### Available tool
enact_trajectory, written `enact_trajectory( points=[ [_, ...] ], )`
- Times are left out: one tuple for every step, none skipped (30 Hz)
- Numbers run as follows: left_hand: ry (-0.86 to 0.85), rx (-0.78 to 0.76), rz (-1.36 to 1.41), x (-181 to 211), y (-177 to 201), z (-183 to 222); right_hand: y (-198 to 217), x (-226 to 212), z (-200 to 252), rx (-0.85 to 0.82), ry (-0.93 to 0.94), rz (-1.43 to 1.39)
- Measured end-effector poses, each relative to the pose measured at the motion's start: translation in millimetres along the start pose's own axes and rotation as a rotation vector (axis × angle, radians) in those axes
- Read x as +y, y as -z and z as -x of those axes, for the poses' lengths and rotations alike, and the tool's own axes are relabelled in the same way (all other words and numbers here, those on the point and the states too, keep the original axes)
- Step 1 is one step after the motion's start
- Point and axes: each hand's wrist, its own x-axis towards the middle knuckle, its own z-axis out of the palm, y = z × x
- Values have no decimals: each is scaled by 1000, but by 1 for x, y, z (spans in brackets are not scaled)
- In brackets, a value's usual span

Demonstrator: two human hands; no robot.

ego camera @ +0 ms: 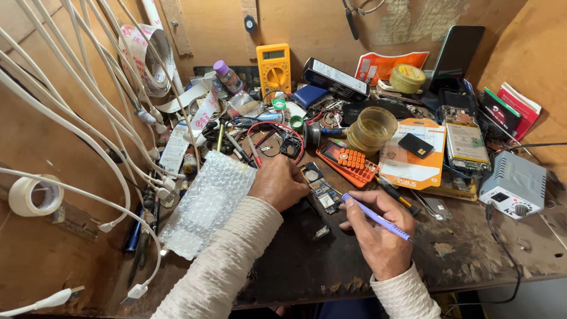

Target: The person assembles internal components of a mobile phone, using a small blue tool to position parts onto the circuit board and then attaching the plastic back casing.

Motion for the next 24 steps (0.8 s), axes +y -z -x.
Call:
enact_trajectory(
  points=[
    [-8, 0, 9, 0, 0, 1, 0, 0, 0, 2, 7, 11],
    [-16, 1, 19, 0, 0, 1, 0, 0, 0, 5, 13, 22],
    [-18, 12, 28, 0, -1, 2, 0, 0, 1, 4, 16, 22],
    [-20, 23, 37, 0, -1, 3, 1, 0, 1, 4, 19, 21],
    [-23, 36, 46, 1, 0, 3, 0, 0, 0, 5, 24, 19],
    [-34, 48, 60, 1, 2, 3, 0, 0, 0, 4, 16, 5],
    [-44, 59, 75, 2, 4, 4, -1, 0, 0, 5, 7, -6],
    [-55, 70, 91, 3, 7, 5, 0, 0, 0, 6, -1, -17],
    [-84, 113, 111, 4, 11, 8, 0, 0, 0, 9, -5, -16],
    [-114, 156, 132, 5, 15, 13, 0, 0, 0, 12, -8, -15],
    [-143, 199, 153, 7, 19, 19, 0, -1, 0, 15, -12, -13],
    [-113, 224, 208, 10, 21, 25, 0, -1, 0, 22, -16, -9],
    [-82, 249, 263, 12, 24, 33, 0, -1, -1, 28, -21, -6],
    [-51, 274, 318, 15, 27, 41, -1, -1, -1, 34, -25, -2],
    [-35, 285, 365, 19, 28, 50, -1, -1, -1, 37, -15, -12],
    [-19, 296, 412, 22, 29, 59, -1, -1, -1, 40, -4, -22],
    [-2, 308, 457, 24, 31, 68, -2, -1, -1, 41, 6, -34],
    [41, 309, 486, 26, 31, 78, -2, 0, -1, 40, 6, -35],
    [83, 309, 516, 29, 29, 88, -1, 0, -2, 39, 7, -35],
    [126, 309, 545, 32, 27, 96, -1, 0, -2, 38, 7, -36],
    [157, 319, 555, 34, 25, 102, -1, 1, -2, 36, 20, -51],
    [189, 329, 565, 36, 22, 108, -2, 1, -2, 33, 33, -66],
    [222, 338, 575, 37, 19, 112, -2, 2, -2, 30, 45, -80],
    [255, 340, 586, 36, 17, 115, -2, 2, -1, 34, 42, -75]
  ],
)
